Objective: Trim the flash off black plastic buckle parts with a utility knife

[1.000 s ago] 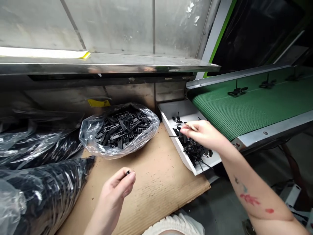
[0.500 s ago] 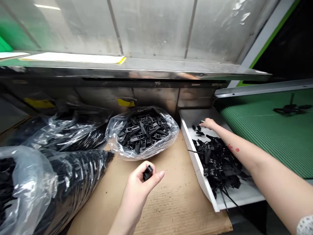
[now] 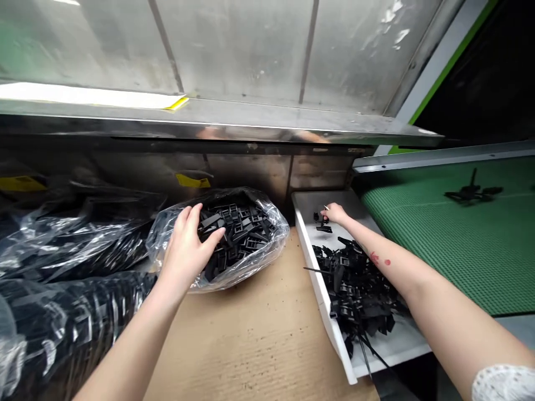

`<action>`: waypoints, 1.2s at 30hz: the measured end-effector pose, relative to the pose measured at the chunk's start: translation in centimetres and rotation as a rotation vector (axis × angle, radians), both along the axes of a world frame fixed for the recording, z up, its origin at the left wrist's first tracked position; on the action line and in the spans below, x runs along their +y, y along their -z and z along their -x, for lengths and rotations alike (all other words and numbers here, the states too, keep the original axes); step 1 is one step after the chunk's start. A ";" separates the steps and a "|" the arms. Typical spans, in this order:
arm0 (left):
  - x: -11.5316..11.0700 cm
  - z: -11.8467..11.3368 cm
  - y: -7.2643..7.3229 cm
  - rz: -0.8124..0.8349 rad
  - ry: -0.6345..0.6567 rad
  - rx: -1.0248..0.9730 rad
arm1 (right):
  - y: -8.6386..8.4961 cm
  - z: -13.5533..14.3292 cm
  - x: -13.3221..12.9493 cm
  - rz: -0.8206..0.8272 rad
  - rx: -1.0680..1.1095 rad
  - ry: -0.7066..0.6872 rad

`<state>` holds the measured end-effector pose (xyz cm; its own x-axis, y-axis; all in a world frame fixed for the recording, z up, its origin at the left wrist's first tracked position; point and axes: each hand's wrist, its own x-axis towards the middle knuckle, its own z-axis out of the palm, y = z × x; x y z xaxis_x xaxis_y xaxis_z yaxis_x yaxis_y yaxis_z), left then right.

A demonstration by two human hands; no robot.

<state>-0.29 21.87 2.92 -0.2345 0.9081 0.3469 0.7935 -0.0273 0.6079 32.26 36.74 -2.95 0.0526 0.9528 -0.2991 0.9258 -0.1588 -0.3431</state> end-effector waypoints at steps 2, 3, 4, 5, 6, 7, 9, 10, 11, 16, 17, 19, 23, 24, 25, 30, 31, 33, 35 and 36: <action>-0.5 0.0 0.5 -0.036 0.028 0.019 | -2.5 0.3 -1.1 -0.068 0.019 -0.043; -1.6 -0.2 1.0 -0.051 0.056 -0.013 | -4.1 0.5 -2.0 -0.100 0.029 -0.072; -3.2 -0.3 1.7 -0.058 0.086 -0.063 | -5.8 0.8 -3.1 -0.130 0.040 -0.108; -5.1 -0.4 2.6 -0.030 0.109 -0.117 | -7.5 1.3 -4.6 -0.157 0.053 -0.151; -7.1 -0.4 3.8 0.002 0.128 -0.156 | -9.1 2.0 -6.4 -0.181 0.069 -0.202; -9.1 -0.1 5.2 0.038 0.143 -0.183 | -10.6 3.0 -8.5 -0.203 0.086 -0.256; -13.0 1.1 8.4 0.118 0.170 -0.223 | -12.3 5.9 -13.3 -0.237 0.122 -0.366; -14.8 1.9 10.0 0.137 0.171 -0.237 | -12.3 7.8 -15.7 -0.245 0.138 -0.423; -16.4 2.8 11.7 0.152 0.159 -0.239 | -11.7 9.9 -18.1 -0.243 0.148 -0.478; -22.1 6.4 17.4 0.184 0.159 -0.019 | -2.5 19.8 -25.6 -0.133 0.121 -0.795; -22.5 6.6 18.0 0.172 0.194 0.057 | -0.4 21.1 -26.2 -0.122 0.105 -0.804; -22.4 6.5 18.9 0.151 0.278 0.172 | 3.0 22.8 -26.9 -0.123 0.077 -0.786; -20.6 5.5 20.1 0.140 0.387 0.232 | 6.2 24.4 -28.4 -0.149 0.046 -0.692; -20.2 5.3 20.3 0.135 0.399 0.244 | 6.5 24.8 -28.9 -0.153 0.049 -0.674; -19.9 5.2 20.4 0.130 0.406 0.256 | 6.6 25.1 -29.3 -0.158 0.057 -0.657; -19.0 5.1 20.0 0.101 0.443 0.306 | 6.0 23.7 -30.2 -0.209 0.129 -0.522; -18.7 4.9 19.8 0.097 0.451 0.315 | 5.9 23.0 -30.2 -0.218 0.141 -0.474; -18.0 4.4 19.6 0.094 0.460 0.331 | 6.0 21.5 -30.2 -0.222 0.168 -0.376; -17.4 3.8 19.7 0.097 0.461 0.346 | 6.6 20.9 -30.2 -0.204 0.211 -0.302; -17.1 3.5 19.8 0.101 0.461 0.354 | 7.1 21.0 -30.2 -0.187 0.243 -0.277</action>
